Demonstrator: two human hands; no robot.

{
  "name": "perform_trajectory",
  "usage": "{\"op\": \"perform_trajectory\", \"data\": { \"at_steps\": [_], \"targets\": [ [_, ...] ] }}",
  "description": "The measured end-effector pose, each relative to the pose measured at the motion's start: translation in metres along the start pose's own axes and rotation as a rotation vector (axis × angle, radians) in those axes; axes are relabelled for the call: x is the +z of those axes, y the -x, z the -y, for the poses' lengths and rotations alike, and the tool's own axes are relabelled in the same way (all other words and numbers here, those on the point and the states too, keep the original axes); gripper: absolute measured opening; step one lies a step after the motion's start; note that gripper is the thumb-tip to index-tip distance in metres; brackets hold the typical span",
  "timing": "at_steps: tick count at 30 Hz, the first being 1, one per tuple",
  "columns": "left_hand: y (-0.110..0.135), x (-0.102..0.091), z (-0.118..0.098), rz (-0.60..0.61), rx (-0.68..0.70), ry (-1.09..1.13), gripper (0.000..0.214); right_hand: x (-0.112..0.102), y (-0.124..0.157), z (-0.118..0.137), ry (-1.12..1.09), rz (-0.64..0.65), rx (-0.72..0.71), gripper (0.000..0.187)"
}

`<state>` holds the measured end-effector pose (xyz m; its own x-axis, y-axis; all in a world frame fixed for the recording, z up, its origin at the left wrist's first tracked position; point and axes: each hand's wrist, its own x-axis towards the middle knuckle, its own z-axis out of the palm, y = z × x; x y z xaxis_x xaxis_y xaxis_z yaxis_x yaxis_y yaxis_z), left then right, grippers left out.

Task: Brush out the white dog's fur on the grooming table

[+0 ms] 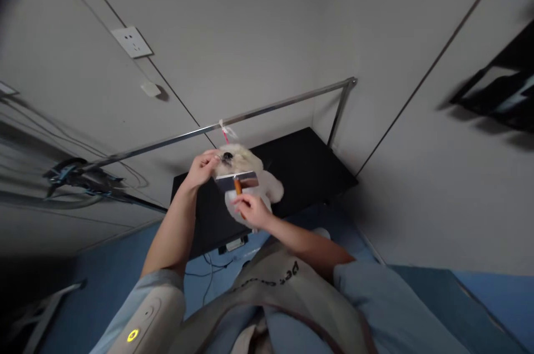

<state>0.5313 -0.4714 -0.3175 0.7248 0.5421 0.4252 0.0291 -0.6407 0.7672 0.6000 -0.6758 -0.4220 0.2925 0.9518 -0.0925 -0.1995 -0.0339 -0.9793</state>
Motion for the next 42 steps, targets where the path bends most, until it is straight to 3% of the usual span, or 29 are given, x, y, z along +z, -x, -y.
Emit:
{"op": "perform_trajectory", "data": {
  "at_steps": [3,5,10,12,15,19,21,26,31,33,36,40,42],
  "targets": [
    [-0.004,-0.002,-0.003,0.054,-0.003,0.025,0.061,0.004,-0.002,0.010,-0.017,-0.094,0.114,0.011],
    [-0.007,-0.003,-0.007,0.099,-0.008,0.039,0.062,0.007,-0.002,0.012,-0.074,-0.086,0.207,0.015],
    [-0.016,0.000,-0.018,0.149,-0.034,0.083,0.064,0.004,-0.007,0.020,-0.186,-0.146,0.094,0.033],
    [-0.019,0.002,-0.021,0.169,-0.033,0.094,0.065,0.002,-0.007,0.019,-0.195,-0.184,0.181,0.038],
    [-0.021,0.003,-0.023,0.205,-0.028,0.113,0.063,-0.001,-0.004,0.016,-0.193,-0.130,0.315,0.039],
    [-0.024,0.004,-0.021,0.222,-0.063,0.138,0.062,-0.009,-0.012,0.021,-0.240,-0.109,0.136,0.038],
    [-0.026,0.005,-0.018,0.220,-0.089,0.140,0.062,-0.012,-0.016,0.020,-0.217,-0.135,0.113,0.031],
    [-0.033,0.009,-0.015,0.229,-0.093,0.115,0.060,-0.015,-0.011,0.013,-0.165,-0.070,0.394,0.027],
    [-0.038,0.012,-0.013,0.226,-0.099,0.130,0.061,-0.015,-0.022,0.028,-0.234,-0.084,0.205,0.025],
    [-0.039,0.012,-0.012,0.242,-0.105,0.127,0.057,-0.014,-0.022,0.028,-0.209,-0.090,0.324,0.022],
    [-0.041,0.009,-0.010,0.285,-0.108,0.127,0.050,-0.014,-0.015,0.023,-0.188,0.006,0.476,0.024],
    [-0.042,0.002,-0.008,0.306,-0.109,0.155,0.050,-0.022,-0.019,0.030,-0.235,0.029,0.247,0.028],
    [-0.043,-0.001,-0.008,0.301,-0.108,0.156,0.050,-0.025,-0.023,0.034,-0.227,-0.008,0.263,0.025]
  ]
}}
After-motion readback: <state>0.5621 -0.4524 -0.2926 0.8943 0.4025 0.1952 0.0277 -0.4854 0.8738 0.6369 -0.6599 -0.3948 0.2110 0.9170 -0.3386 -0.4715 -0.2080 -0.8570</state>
